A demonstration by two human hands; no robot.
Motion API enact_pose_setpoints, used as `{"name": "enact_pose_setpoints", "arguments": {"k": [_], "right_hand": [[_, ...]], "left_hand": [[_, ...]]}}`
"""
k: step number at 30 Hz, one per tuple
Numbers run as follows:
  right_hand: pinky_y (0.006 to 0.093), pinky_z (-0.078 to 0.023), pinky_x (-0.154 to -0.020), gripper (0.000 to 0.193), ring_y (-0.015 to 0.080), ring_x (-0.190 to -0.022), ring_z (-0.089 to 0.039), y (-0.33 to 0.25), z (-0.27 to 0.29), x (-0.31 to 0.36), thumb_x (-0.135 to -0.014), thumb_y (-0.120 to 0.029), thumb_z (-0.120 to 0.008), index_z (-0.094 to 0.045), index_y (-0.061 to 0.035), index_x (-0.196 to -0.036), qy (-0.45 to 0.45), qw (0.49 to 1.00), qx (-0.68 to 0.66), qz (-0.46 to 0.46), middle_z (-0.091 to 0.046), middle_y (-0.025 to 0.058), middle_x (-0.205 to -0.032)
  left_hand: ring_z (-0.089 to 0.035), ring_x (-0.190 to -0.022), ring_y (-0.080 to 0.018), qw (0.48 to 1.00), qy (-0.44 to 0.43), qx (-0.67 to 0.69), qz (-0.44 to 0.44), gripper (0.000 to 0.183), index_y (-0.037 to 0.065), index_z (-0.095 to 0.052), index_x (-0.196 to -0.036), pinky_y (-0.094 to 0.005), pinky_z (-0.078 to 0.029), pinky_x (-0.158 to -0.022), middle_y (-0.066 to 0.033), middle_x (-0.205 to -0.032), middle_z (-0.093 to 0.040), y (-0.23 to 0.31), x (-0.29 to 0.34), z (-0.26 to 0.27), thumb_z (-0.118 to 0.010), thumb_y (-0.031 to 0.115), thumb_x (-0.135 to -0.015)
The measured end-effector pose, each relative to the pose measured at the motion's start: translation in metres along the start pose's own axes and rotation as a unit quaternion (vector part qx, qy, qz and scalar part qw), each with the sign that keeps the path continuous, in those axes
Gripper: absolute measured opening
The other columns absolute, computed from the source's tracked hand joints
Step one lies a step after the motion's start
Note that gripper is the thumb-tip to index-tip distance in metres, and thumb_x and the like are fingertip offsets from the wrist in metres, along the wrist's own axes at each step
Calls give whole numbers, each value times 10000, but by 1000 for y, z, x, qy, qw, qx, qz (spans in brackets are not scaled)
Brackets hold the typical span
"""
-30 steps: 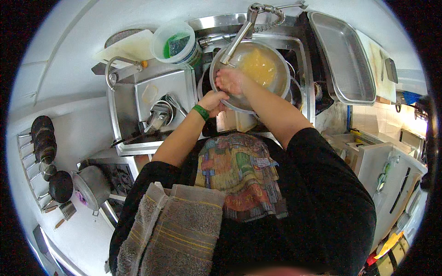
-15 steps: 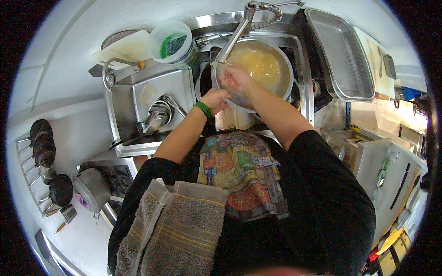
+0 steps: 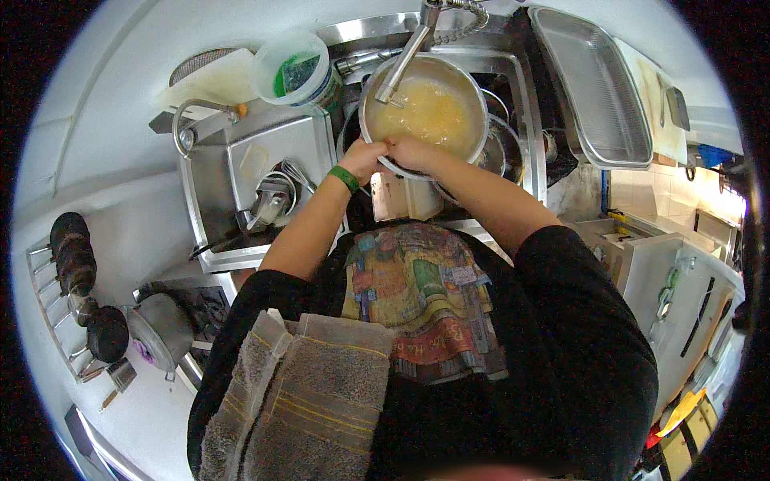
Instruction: The person washes several metal kitchen items in a double-basin stainless steel sink. They scrub and rinse a small metal cup, a rectangular metal container, a whisk, and a large metal bowl under running water, then place the cleaned items into the left sink basin.
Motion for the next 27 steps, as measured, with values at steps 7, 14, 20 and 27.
{"name": "enact_pose_setpoints", "arguments": {"k": [7,14,20,27], "right_hand": [[477,-488,-831,343,349,-910,-642,43,39,56,-887,-409,-595,-729,-95,-922,-118,951,286,-3,-687,144,-956],[480,-439,-918,225,303,-1026,-586,22,138,60,-885,-290,-589,-647,-97,-983,206,881,410,117,-578,99,-1031],[473,-490,-831,227,325,-984,-606,33,162,35,-933,-273,-538,-615,-66,-986,389,871,226,-198,-592,129,-1009],[496,-515,-812,299,392,-895,-642,-32,90,-10,-904,-326,-606,-611,-34,-972,385,910,-136,-77,-666,207,-925]], "left_hand": [[-696,-839,-306,996,75,-5,-51,356,-76,-554,-1172,-459,-630,-679,-169,-1020,-653,11,19,5,-572,29,-832],[-688,-938,-330,996,79,-31,-14,419,-100,-488,-1246,-471,-634,-716,-195,-1155,-624,6,40,-10,-538,27,-849],[-669,-1007,-354,996,14,-3,85,413,-89,-504,-1230,-525,-586,-853,-185,-1169,-621,-17,50,-37,-545,37,-838],[-673,-991,-351,993,77,-32,82,382,-93,-532,-1179,-517,-592,-815,-180,-1124,-639,-32,54,-22,-530,31,-817]]}}
Point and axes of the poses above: each hand's wrist, its own x-axis away from the middle knuckle, its own z-axis out of the back of the hand, y = z × x, the point moved 9 cm from there along -x, towards the middle knuckle
